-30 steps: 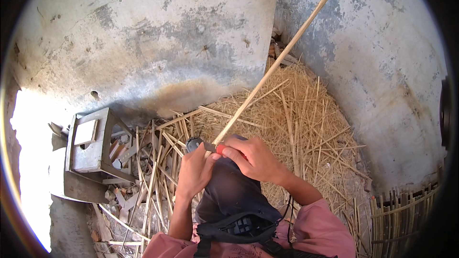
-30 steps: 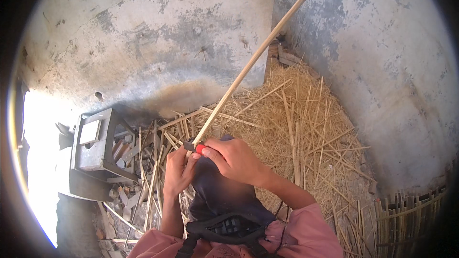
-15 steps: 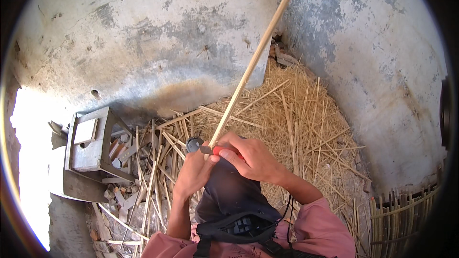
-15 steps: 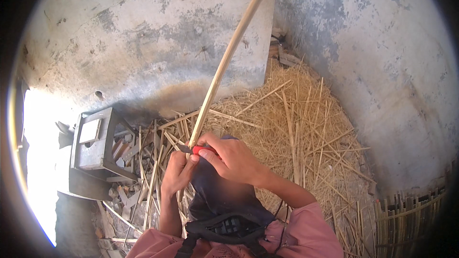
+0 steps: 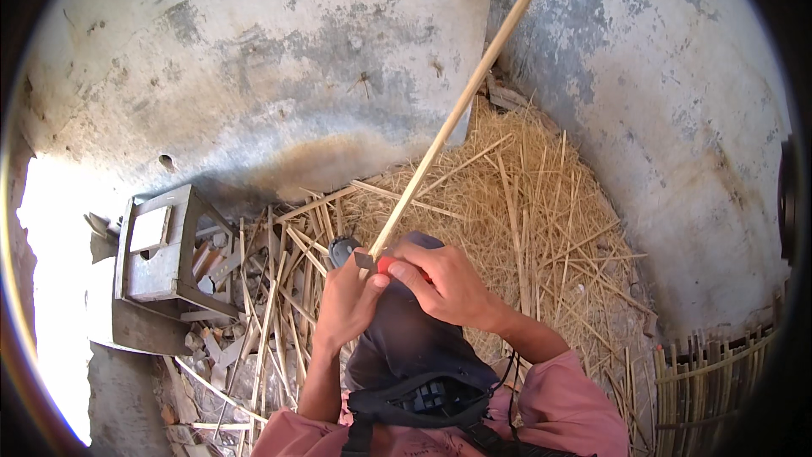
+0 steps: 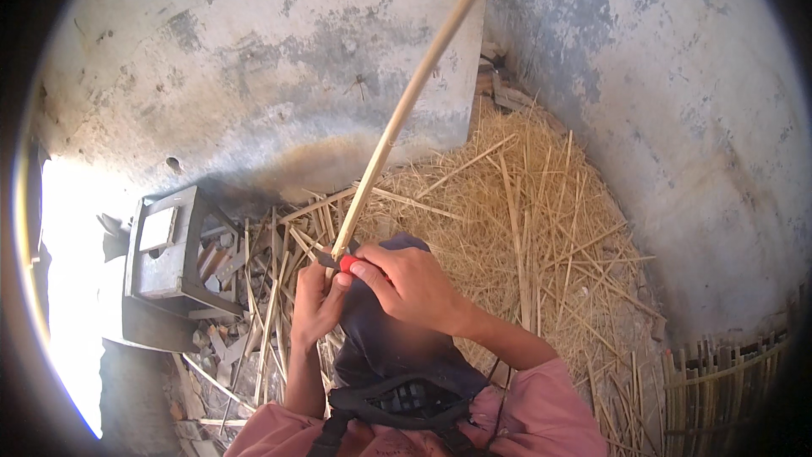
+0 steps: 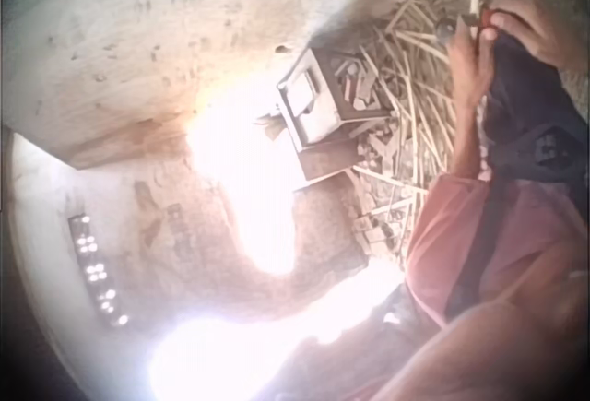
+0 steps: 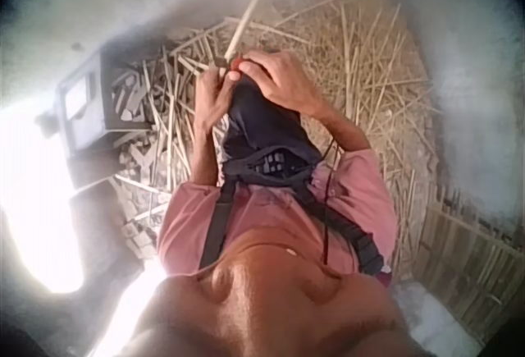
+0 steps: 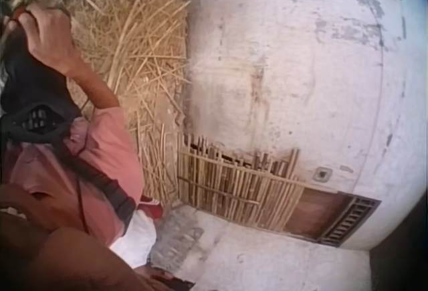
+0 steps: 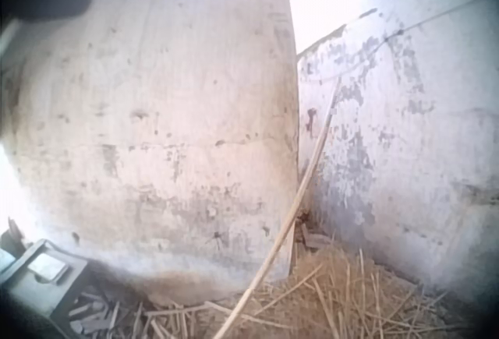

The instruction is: The person uses a small red utility knife to shave layers off a long thin piece of wood, rotating the wood to work on different sides while sitting on a straw-covered floor.

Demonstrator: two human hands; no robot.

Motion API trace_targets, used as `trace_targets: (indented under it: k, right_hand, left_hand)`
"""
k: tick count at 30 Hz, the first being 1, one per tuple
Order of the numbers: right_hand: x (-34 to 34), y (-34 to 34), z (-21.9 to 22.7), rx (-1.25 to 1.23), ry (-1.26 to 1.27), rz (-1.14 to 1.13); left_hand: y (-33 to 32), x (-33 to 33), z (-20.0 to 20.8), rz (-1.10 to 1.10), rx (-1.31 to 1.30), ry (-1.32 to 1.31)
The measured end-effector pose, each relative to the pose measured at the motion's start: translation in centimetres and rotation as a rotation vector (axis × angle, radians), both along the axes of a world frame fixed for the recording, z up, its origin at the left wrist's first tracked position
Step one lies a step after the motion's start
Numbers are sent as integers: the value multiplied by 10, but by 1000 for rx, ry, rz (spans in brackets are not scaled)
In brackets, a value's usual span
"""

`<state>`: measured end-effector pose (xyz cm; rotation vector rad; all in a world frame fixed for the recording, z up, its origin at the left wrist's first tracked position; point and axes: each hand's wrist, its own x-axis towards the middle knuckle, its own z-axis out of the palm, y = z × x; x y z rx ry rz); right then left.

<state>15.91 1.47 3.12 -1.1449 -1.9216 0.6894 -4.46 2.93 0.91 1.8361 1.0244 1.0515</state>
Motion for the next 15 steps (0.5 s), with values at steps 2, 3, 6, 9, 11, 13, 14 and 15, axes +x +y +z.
trace_targets:
  k: [2, 3, 6, 9, 11, 13, 14, 15]
  right_hand:
    - [-1, -1, 1, -7, 32, 14]
    - [-2, -1, 1, -7, 47, 21]
    - [-3, -1, -2, 30, 59, 26]
    - [-5, -2, 0, 54, 91, -2]
    - [-6, -3, 0, 58, 70, -23]
    - [-8, -3, -1, 65, 75, -43]
    - [-10, -2, -2, 67, 90, -53]
    - [-11, -1, -5, 67, 104, -65]
  left_hand:
    - [3, -1, -14, -14, 23, -5]
    - [4, -1, -18, -21, 37, -8]
    - [1, -3, -17, -4, -59, 4]
    - [0, 0, -8, 5, -67, 17]
    - [1, 1, -12, 27, -51, 9]
    - [1, 3, -12, 81, -49, 17]
    - [-1, 5, -10, 125, -58, 26]
    - [-5, 8, -8, 167, -67, 36]
